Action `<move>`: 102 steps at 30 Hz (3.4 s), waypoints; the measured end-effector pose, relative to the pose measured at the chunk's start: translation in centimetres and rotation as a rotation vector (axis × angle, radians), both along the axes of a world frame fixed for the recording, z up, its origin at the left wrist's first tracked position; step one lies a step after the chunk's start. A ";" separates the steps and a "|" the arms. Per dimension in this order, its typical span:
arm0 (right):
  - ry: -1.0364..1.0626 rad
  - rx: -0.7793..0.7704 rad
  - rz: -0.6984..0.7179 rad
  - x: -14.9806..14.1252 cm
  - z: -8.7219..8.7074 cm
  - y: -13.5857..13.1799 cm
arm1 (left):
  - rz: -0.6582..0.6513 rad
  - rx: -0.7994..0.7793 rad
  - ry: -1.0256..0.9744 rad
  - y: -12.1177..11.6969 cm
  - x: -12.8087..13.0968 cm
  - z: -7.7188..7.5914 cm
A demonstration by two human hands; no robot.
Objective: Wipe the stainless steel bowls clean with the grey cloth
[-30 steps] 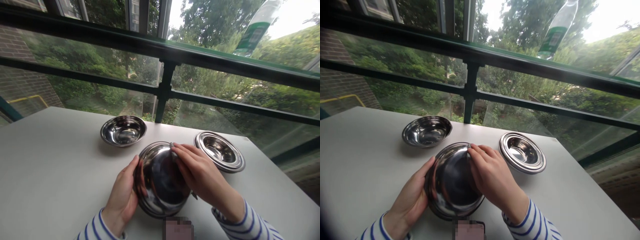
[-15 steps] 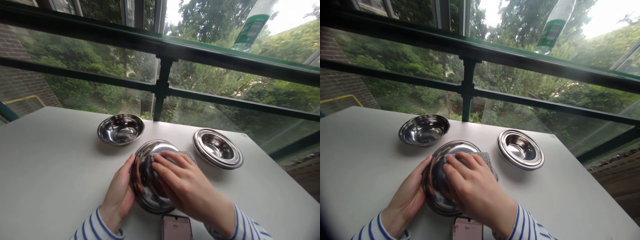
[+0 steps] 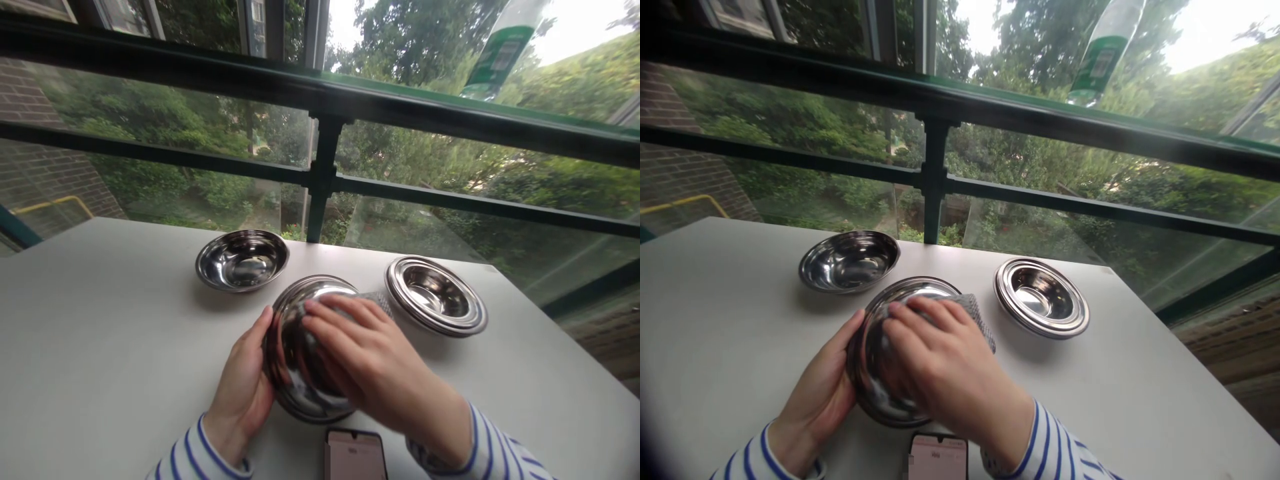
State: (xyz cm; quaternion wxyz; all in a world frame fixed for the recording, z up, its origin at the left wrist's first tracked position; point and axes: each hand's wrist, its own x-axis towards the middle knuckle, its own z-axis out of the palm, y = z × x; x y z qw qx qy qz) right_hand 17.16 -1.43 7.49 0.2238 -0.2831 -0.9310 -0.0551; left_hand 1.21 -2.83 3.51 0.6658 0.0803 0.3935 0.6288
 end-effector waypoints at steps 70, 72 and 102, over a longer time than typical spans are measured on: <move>0.102 0.000 0.000 1.9 -0.1 2.0 | 0.033 0.067 0.064 0.5 -1.1 0.6; 0.106 -0.010 -0.004 1.9 -0.1 2.1 | 0.046 0.076 0.072 0.5 -1.1 0.5; 0.112 0.056 -0.002 0.3 0.3 1.0 | 0.008 0.112 0.057 0.0 -0.2 0.5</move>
